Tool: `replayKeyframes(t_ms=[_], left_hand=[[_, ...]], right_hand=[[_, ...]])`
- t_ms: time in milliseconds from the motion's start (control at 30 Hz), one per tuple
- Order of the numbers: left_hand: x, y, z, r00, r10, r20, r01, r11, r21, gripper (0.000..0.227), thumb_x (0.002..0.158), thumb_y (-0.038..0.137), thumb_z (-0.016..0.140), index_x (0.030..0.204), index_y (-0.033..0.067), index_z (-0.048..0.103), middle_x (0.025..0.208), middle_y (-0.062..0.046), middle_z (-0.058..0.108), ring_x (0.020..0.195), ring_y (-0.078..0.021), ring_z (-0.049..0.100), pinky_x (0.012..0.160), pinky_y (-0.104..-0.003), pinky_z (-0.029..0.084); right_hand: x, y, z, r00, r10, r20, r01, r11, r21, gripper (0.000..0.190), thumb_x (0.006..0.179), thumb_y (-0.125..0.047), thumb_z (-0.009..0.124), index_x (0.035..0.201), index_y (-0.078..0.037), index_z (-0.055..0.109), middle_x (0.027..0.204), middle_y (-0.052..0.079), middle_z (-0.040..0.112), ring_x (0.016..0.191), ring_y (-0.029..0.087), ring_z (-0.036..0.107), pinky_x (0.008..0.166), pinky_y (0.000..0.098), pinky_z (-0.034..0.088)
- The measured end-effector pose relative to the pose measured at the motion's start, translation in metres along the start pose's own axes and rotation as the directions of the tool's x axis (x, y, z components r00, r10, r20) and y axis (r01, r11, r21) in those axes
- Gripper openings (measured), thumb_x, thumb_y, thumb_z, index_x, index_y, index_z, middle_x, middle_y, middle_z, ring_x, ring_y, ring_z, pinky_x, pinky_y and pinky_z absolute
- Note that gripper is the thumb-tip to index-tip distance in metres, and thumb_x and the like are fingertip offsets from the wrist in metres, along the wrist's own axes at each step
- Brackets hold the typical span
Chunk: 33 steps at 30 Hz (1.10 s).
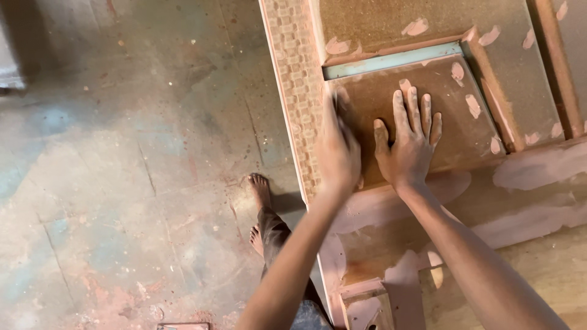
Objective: The person sands the edges and surfaces of a wooden furniture piece using a sanding block. They move along the length of the item, smoothing the frame and panels.
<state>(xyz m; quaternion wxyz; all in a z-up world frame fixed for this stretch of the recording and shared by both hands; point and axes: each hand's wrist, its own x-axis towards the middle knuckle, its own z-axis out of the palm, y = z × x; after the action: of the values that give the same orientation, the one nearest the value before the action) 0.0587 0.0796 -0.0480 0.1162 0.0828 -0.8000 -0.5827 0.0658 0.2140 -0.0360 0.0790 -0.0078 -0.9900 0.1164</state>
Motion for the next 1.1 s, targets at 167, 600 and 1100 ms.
replayKeyframes(t_ms=[167, 600, 1100], left_hand=[[0.023, -0.002, 0.012, 0.996, -0.091, 0.004, 0.091, 0.996, -0.004, 0.054, 0.102, -0.003, 0.046, 0.155, -0.0057, 0.038, 0.132, -0.027, 0.065, 0.109, -0.0387, 0.071, 0.098, -0.045, 0.057], [0.032, 0.01, 0.006, 0.996, -0.08, -0.038, 0.076, 0.992, -0.106, 0.056, 0.094, -0.013, 0.045, 0.15, -0.0038, 0.047, 0.137, -0.026, 0.064, 0.125, -0.0384, 0.065, 0.108, -0.043, 0.052], [-0.013, 0.023, -0.009, 0.998, 0.016, -0.054, -0.02, 0.996, -0.091, 0.065, 0.092, -0.019, 0.041, 0.156, -0.0056, 0.04, 0.155, -0.027, 0.051, 0.146, -0.0391, 0.051, 0.127, -0.043, 0.038]], right_hand=[[-0.001, 0.0, -0.001, 1.0, -0.002, 0.001, 0.002, 1.0, 0.003, 0.06, 0.11, -0.04, 0.055, 0.16, -0.007, 0.046, 0.168, 0.016, 0.039, 0.157, 0.042, 0.028, 0.126, 0.0628, 0.014], [-0.004, 0.001, 0.0, 1.0, 0.0, 0.0, 0.0, 1.0, 0.008, 0.06, 0.109, -0.038, 0.057, 0.159, -0.007, 0.048, 0.167, 0.017, 0.04, 0.156, 0.044, 0.028, 0.125, 0.0628, 0.014], [-0.001, 0.001, -0.002, 1.0, -0.013, -0.006, 0.013, 1.0, 0.022, 0.06, 0.108, -0.035, 0.059, 0.159, -0.005, 0.048, 0.167, 0.018, 0.04, 0.155, 0.044, 0.028, 0.124, 0.0637, 0.014]])
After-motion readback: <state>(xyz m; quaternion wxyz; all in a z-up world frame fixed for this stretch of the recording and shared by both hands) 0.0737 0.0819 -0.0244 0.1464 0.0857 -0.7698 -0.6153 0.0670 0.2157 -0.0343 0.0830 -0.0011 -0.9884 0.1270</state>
